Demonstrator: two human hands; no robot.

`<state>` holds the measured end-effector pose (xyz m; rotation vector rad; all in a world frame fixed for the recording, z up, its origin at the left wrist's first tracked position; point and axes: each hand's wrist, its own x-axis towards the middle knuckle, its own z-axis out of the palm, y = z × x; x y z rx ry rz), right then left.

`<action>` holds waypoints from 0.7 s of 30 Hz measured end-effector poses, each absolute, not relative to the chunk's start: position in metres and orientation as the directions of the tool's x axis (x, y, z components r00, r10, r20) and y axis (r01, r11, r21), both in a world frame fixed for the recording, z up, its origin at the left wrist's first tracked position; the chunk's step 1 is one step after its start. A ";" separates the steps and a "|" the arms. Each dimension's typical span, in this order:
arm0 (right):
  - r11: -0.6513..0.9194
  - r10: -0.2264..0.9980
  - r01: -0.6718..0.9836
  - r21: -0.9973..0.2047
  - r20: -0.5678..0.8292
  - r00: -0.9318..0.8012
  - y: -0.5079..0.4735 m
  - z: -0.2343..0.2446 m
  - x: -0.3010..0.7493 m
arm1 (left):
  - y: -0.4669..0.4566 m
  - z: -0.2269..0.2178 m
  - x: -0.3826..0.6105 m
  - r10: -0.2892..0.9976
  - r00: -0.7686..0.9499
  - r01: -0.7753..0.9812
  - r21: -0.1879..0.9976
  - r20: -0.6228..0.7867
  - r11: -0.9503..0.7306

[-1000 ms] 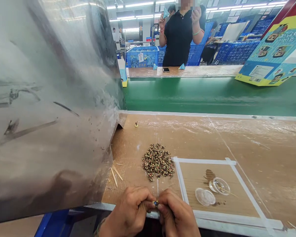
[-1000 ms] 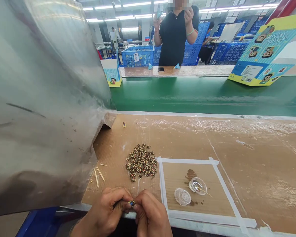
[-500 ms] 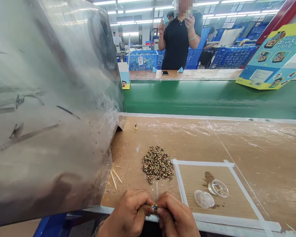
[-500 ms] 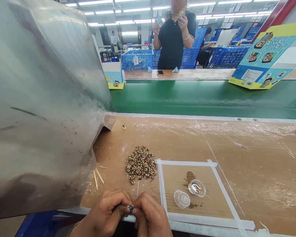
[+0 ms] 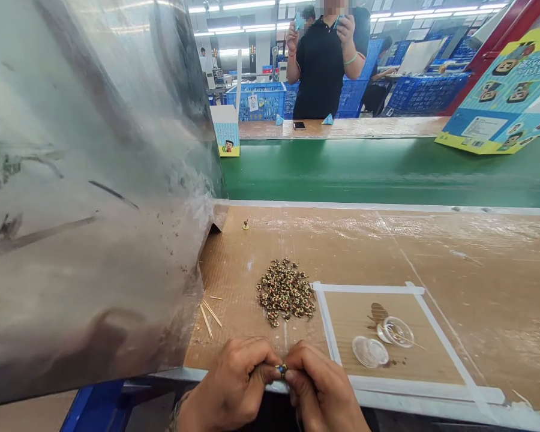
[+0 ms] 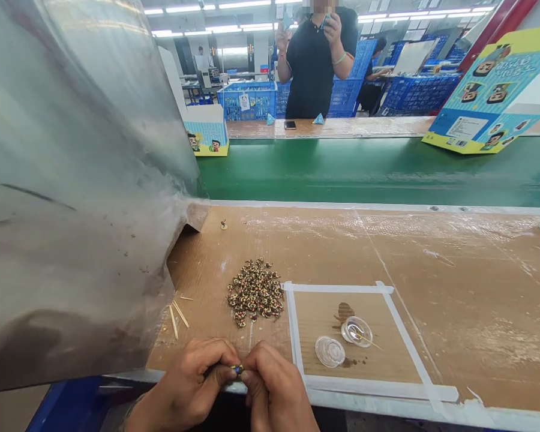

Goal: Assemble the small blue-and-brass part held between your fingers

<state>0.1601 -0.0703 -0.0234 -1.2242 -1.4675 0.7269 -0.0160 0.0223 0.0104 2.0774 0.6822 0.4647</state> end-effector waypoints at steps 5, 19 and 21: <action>0.301 0.938 0.316 -0.899 0.340 0.072 -0.070 -0.024 0.160 | 0.023 0.015 -0.015 0.621 0.782 0.306 0.836 0.052 -0.455; 0.296 0.940 0.319 -0.900 0.334 0.069 -0.068 -0.022 0.160 | 0.023 0.014 -0.016 0.625 0.778 0.308 0.836 0.053 -0.454; 0.308 0.935 0.308 -0.900 0.346 0.077 -0.068 -0.022 0.159 | 0.023 0.015 -0.016 0.622 0.780 0.302 0.835 0.061 -0.460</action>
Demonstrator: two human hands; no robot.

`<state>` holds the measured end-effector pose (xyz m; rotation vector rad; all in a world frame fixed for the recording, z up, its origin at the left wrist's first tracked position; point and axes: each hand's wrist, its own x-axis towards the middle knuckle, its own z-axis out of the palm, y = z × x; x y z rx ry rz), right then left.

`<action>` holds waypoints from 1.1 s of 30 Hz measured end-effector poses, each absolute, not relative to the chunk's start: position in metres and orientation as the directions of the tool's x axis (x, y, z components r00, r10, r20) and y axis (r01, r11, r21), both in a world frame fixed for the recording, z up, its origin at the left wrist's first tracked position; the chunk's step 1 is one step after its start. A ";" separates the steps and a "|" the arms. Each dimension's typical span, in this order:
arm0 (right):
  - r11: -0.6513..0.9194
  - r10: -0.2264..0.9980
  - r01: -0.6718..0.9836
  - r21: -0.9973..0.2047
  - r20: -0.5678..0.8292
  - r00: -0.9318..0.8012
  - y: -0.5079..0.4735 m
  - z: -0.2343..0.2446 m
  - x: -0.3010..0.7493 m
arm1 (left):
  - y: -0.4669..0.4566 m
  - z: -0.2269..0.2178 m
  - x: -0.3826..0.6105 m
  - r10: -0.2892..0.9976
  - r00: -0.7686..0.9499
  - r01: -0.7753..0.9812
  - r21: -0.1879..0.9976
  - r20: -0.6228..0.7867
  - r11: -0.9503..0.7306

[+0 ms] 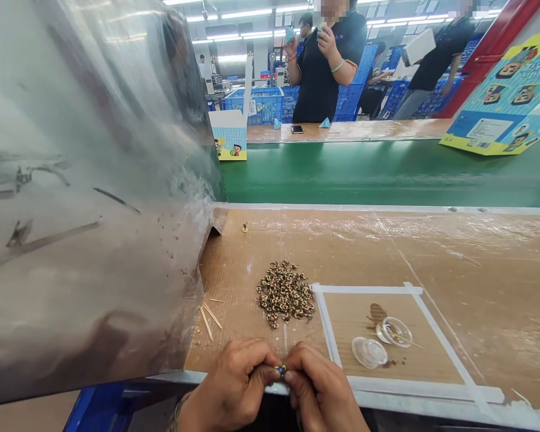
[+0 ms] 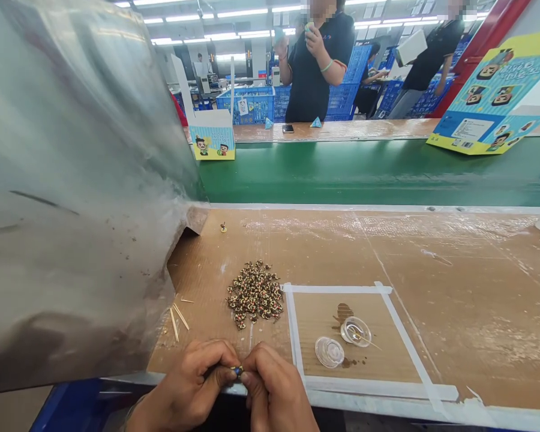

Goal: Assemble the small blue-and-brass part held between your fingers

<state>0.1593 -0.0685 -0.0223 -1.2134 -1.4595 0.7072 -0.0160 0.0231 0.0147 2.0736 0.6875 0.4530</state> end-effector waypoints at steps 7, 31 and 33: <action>0.306 0.932 0.314 -0.899 0.350 0.093 -0.070 -0.026 0.157 | 0.022 0.017 -0.014 0.635 0.771 0.314 0.834 0.055 -0.454; 0.314 0.932 0.312 -0.897 0.353 0.076 -0.070 -0.030 0.157 | 0.021 0.013 -0.014 0.601 0.797 0.310 0.816 0.057 -0.488; 0.319 0.928 0.301 -0.899 0.361 0.094 -0.070 -0.028 0.157 | 0.021 0.014 -0.014 0.595 0.801 0.305 0.810 0.067 -0.501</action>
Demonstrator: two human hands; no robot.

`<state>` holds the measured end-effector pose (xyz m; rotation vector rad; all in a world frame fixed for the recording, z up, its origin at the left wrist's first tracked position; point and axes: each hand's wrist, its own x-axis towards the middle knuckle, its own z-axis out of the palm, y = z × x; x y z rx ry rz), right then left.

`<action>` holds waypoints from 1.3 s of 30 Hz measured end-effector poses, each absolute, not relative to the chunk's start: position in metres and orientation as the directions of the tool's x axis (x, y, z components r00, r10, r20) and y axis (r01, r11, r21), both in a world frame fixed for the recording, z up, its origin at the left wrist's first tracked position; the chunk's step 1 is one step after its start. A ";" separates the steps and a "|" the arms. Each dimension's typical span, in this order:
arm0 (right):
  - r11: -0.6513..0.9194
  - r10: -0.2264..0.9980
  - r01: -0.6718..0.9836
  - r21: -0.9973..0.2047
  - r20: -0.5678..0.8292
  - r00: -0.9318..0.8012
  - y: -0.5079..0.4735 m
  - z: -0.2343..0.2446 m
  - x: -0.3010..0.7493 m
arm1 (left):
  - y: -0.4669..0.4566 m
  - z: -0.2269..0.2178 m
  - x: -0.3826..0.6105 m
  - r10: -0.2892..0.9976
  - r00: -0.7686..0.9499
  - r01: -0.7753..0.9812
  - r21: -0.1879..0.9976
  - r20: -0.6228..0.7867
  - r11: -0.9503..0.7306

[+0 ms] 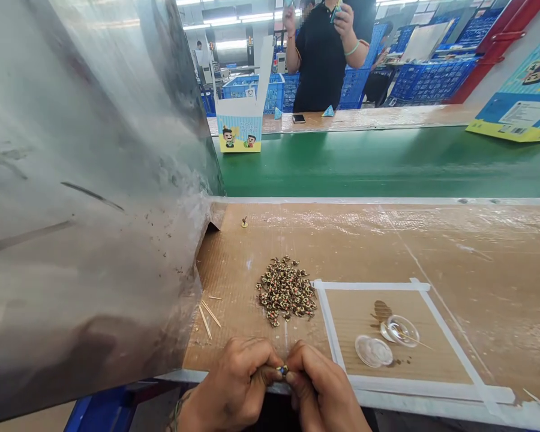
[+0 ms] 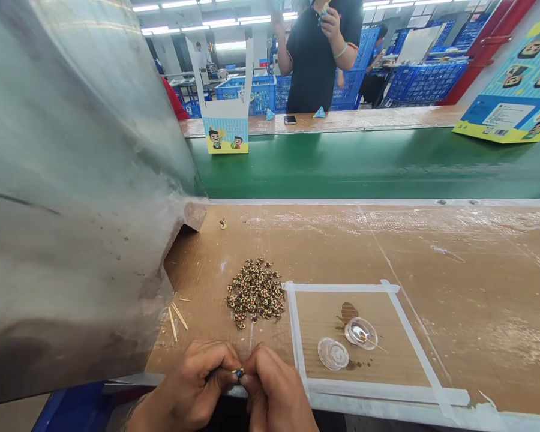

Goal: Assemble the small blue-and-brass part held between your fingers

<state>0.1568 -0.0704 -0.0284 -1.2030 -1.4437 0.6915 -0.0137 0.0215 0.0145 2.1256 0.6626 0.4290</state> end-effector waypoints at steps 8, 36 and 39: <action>0.284 0.949 0.313 -0.906 0.313 0.046 -0.072 -0.023 0.160 | 0.024 0.018 -0.014 0.584 0.811 0.309 0.818 0.039 -0.485; 0.283 0.948 0.227 -0.932 0.308 0.083 -0.074 -0.025 0.157 | 0.024 0.012 -0.014 0.629 0.773 0.214 0.901 0.080 -0.378; 0.275 0.948 0.229 -0.934 0.303 0.095 -0.073 -0.024 0.158 | 0.025 0.013 -0.013 0.639 0.763 0.183 0.915 0.099 -0.360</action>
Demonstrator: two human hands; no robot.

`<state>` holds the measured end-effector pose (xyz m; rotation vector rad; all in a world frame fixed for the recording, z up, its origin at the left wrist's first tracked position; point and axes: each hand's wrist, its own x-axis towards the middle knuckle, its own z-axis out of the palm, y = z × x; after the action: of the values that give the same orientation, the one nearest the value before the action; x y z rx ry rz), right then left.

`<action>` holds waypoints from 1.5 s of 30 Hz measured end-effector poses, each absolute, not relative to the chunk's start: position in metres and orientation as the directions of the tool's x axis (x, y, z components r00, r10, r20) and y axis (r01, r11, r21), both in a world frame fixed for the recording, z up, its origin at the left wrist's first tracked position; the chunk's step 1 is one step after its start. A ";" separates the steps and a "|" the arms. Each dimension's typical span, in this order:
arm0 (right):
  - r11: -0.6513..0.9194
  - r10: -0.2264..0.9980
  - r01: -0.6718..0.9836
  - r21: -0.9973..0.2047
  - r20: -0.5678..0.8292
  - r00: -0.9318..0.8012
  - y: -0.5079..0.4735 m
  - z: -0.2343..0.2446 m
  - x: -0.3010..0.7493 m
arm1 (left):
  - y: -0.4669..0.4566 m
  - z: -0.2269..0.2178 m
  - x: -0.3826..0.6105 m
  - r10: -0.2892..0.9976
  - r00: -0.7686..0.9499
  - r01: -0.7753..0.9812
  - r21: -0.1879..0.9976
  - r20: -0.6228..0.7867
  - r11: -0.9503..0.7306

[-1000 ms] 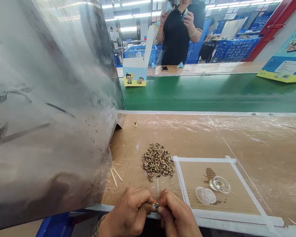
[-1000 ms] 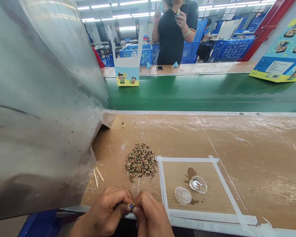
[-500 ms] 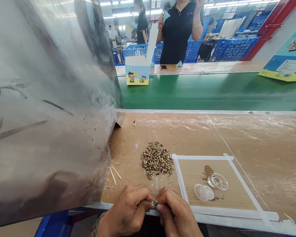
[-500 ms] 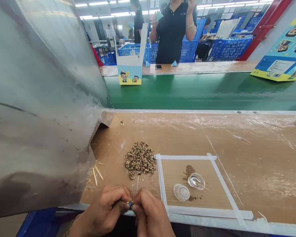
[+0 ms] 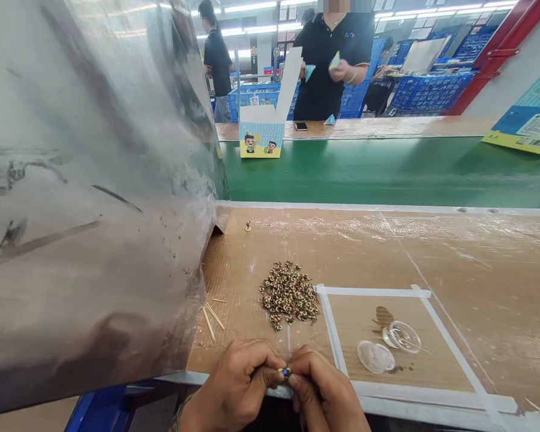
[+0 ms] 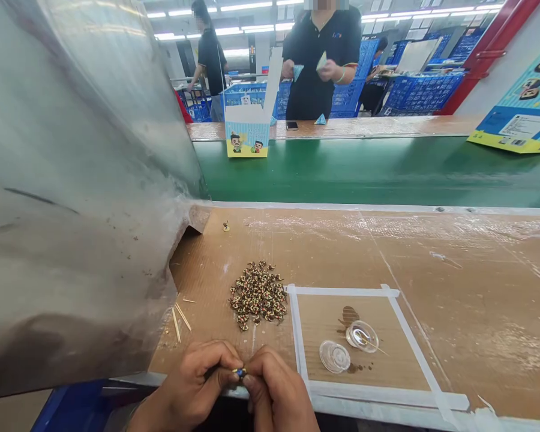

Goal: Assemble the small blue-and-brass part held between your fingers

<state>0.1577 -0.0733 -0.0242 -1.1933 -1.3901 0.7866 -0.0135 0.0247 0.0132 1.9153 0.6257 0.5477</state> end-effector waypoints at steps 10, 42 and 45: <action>0.220 0.959 0.143 -0.965 0.241 0.149 -0.073 -0.013 0.157 | 0.024 0.008 -0.017 0.680 0.725 0.134 0.944 0.113 -0.300; 0.171 0.947 0.195 -0.966 0.216 0.239 -0.074 -0.020 0.149 | 0.025 0.014 -0.015 0.709 0.701 0.179 0.944 0.074 -0.276; 0.253 0.925 0.265 -0.930 0.313 0.217 -0.074 -0.020 0.149 | 0.025 0.014 -0.015 0.699 0.714 0.215 0.934 0.050 -0.286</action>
<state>0.1489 -0.0736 -0.0202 -1.2634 -1.3022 0.6855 -0.0150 0.0250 0.0140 1.8406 0.7144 0.5605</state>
